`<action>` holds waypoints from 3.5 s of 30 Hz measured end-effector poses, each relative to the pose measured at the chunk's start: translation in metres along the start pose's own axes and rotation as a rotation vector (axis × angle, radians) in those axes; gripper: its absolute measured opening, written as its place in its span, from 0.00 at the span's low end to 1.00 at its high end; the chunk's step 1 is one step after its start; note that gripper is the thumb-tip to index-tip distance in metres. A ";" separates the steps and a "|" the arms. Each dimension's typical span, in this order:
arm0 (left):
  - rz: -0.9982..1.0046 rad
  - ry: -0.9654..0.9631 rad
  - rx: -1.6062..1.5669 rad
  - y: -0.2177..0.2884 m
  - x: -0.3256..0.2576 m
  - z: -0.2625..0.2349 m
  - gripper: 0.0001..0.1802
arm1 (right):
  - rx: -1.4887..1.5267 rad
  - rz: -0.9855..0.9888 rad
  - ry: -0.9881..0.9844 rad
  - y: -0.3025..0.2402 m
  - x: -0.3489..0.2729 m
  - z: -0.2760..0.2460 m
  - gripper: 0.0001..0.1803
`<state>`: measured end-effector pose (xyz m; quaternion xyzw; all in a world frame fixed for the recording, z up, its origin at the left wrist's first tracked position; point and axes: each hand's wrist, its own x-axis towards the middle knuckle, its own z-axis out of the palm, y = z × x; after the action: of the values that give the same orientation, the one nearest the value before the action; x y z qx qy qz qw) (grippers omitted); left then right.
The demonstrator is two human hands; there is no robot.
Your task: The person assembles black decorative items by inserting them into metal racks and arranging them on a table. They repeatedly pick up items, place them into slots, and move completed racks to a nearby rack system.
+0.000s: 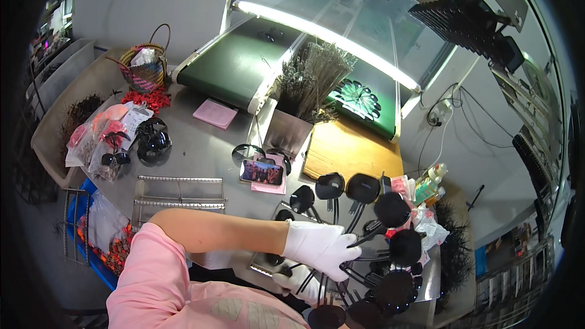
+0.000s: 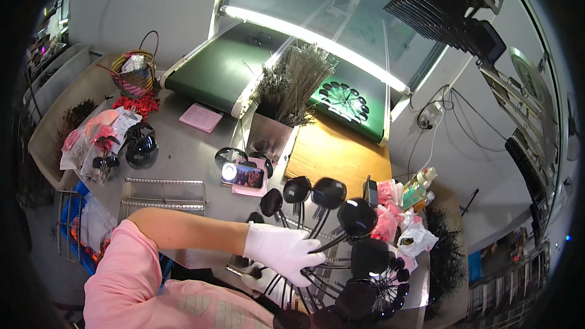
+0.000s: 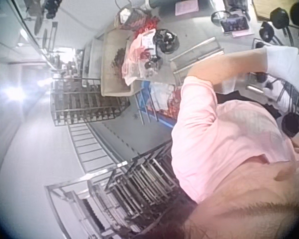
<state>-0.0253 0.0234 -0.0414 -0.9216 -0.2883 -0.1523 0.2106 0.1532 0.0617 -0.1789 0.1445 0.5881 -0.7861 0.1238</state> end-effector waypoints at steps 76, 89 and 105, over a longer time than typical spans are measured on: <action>-1.417 0.626 -1.348 -0.012 0.001 0.062 0.44 | -1.402 -0.508 0.860 -0.035 -0.005 -0.080 0.24; -1.235 0.692 -2.045 0.012 0.024 0.042 0.45 | -0.058 -0.239 0.430 -0.027 -0.004 -0.122 0.35; 0.011 0.233 0.083 -0.052 0.044 -0.025 0.40 | 0.347 0.111 -0.303 -0.077 -0.064 -0.047 0.35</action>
<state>-0.0255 0.0704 0.0132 -0.8897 -0.2628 -0.2453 0.2816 0.1883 0.1294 -0.0993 0.0761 0.4099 -0.8801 0.2270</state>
